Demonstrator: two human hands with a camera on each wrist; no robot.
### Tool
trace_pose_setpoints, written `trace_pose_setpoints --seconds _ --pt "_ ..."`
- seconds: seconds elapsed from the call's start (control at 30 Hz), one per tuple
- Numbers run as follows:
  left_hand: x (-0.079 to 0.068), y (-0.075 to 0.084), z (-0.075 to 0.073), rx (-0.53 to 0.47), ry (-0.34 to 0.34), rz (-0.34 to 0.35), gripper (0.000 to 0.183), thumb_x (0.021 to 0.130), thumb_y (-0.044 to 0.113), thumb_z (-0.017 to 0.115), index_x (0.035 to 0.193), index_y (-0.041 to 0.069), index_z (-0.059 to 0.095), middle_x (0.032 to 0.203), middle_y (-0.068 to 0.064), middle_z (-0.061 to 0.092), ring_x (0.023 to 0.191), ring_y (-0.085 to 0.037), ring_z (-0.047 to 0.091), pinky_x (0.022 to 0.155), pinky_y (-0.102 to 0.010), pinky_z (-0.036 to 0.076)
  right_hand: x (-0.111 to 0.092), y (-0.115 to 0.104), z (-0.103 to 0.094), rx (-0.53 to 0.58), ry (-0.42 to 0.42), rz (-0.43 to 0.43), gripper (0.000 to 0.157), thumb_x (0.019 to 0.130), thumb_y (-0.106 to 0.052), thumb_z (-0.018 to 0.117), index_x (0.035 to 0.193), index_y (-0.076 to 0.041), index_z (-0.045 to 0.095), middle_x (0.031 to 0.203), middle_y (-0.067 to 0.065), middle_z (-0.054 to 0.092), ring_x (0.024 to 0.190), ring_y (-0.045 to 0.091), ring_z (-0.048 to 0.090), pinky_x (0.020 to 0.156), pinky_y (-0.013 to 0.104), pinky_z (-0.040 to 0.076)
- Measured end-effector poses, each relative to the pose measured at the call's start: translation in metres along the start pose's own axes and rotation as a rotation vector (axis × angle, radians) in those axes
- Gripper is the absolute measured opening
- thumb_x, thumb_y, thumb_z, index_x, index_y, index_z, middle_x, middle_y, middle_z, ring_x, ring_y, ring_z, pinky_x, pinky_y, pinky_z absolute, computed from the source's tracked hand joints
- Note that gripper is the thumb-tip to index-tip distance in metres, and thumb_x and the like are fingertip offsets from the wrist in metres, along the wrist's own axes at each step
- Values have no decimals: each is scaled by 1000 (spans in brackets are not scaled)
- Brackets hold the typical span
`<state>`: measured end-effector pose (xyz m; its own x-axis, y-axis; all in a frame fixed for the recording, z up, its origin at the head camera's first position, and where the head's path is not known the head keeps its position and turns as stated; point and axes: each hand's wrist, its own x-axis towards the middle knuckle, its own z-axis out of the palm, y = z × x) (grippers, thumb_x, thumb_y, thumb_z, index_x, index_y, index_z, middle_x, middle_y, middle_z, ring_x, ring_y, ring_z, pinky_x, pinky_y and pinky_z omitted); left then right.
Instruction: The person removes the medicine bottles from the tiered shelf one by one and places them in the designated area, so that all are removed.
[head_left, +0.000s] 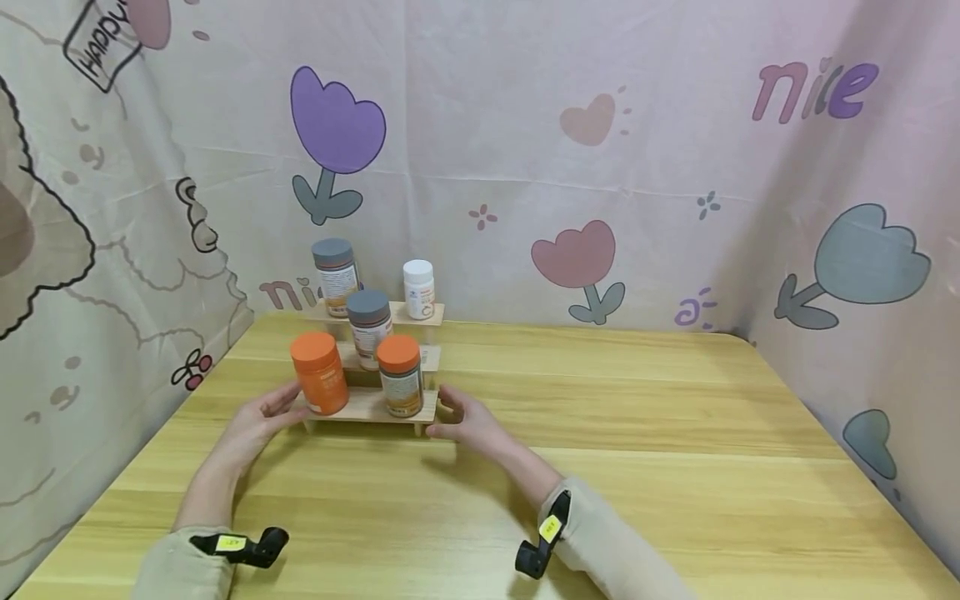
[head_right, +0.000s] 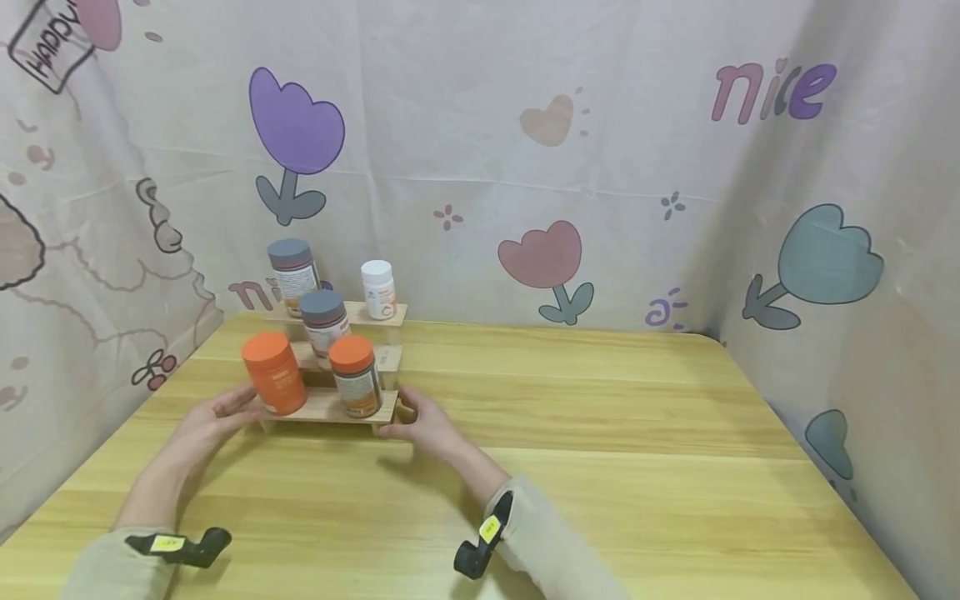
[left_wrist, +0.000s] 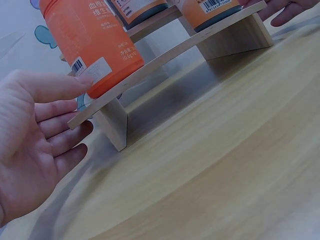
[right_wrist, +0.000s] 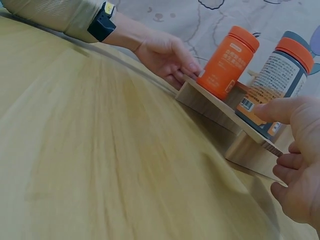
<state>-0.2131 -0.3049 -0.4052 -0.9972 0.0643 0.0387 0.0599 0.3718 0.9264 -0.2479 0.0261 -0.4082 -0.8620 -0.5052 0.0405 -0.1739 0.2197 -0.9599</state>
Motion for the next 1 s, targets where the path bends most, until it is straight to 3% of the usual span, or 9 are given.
trace_pose_setpoints --seconds 0.4,1.0 --pt "0 11 19 34 -77 14 73 88 28 64 144 -2 27 147 -23 23 133 -42 23 106 -56 21 -27 7 -19 -11 27 -15 76 83 -10 67 143 6 24 143 23 34 128 39 36 105 46 30" --pt "-1 17 47 17 -183 134 69 87 16 65 141 -8 29 145 -26 27 130 -41 30 103 -47 27 -61 16 -46 -59 43 -14 75 84 -13 67 143 7 24 143 24 32 130 41 31 108 48 23"
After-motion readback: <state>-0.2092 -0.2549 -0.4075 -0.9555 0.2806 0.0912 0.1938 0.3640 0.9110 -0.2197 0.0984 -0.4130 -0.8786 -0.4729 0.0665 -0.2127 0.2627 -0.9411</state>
